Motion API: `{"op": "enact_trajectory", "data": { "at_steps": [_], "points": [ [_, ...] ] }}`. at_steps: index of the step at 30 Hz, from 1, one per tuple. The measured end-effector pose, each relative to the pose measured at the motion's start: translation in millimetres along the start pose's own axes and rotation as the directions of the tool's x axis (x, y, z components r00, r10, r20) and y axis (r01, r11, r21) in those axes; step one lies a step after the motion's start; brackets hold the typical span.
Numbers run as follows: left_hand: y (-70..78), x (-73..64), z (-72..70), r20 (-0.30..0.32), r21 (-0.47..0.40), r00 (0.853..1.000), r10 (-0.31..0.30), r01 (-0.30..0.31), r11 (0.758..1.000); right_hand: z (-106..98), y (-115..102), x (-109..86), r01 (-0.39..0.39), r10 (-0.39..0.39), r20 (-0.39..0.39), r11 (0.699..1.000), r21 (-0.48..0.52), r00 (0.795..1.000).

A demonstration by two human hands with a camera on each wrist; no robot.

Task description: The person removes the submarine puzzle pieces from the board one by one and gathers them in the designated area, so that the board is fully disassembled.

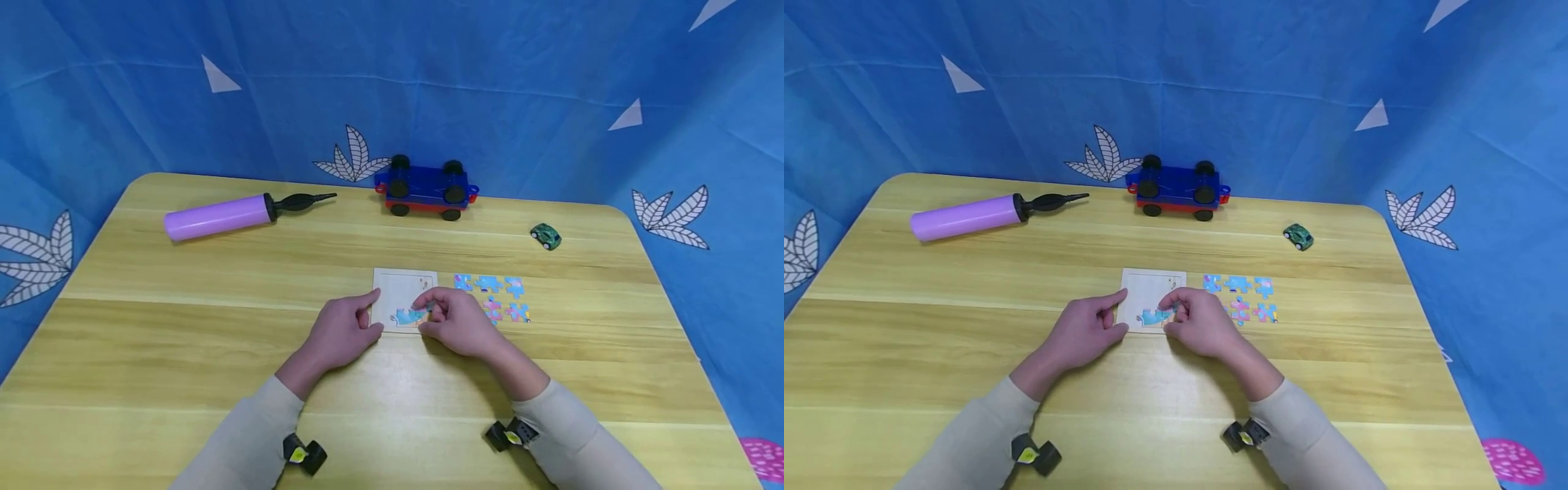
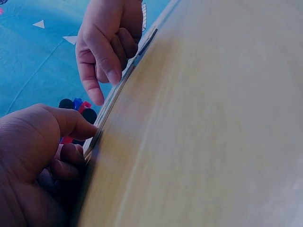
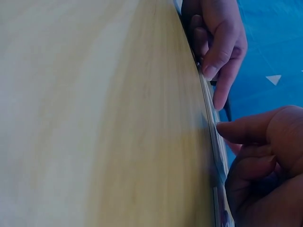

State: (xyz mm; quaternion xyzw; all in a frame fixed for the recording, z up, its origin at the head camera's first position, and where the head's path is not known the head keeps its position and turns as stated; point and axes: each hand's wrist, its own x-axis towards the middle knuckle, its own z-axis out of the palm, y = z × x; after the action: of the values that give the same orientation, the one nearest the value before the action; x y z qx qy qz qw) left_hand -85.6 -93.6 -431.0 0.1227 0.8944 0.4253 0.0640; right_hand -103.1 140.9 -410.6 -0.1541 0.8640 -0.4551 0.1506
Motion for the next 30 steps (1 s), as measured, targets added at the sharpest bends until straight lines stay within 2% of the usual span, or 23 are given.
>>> {"op": "enact_trajectory", "data": {
  "at_steps": [19, 30],
  "points": [
    [-1.1, 0.4, 0.3, 0.001, 0.010, 1.000, 0.002, -0.002, 1.000, 1.3, -2.7, 8.6, -0.042, 0.047, 0.098, 0.998, -0.053, 0.994],
    [-0.2, 0.3, 0.0, 0.006, -0.001, 1.000, -0.004, 0.004, 1.000, 1.1, -4.7, 9.0, -0.053, 0.058, 0.106, 0.997, -0.049, 0.993]
  ]
}}
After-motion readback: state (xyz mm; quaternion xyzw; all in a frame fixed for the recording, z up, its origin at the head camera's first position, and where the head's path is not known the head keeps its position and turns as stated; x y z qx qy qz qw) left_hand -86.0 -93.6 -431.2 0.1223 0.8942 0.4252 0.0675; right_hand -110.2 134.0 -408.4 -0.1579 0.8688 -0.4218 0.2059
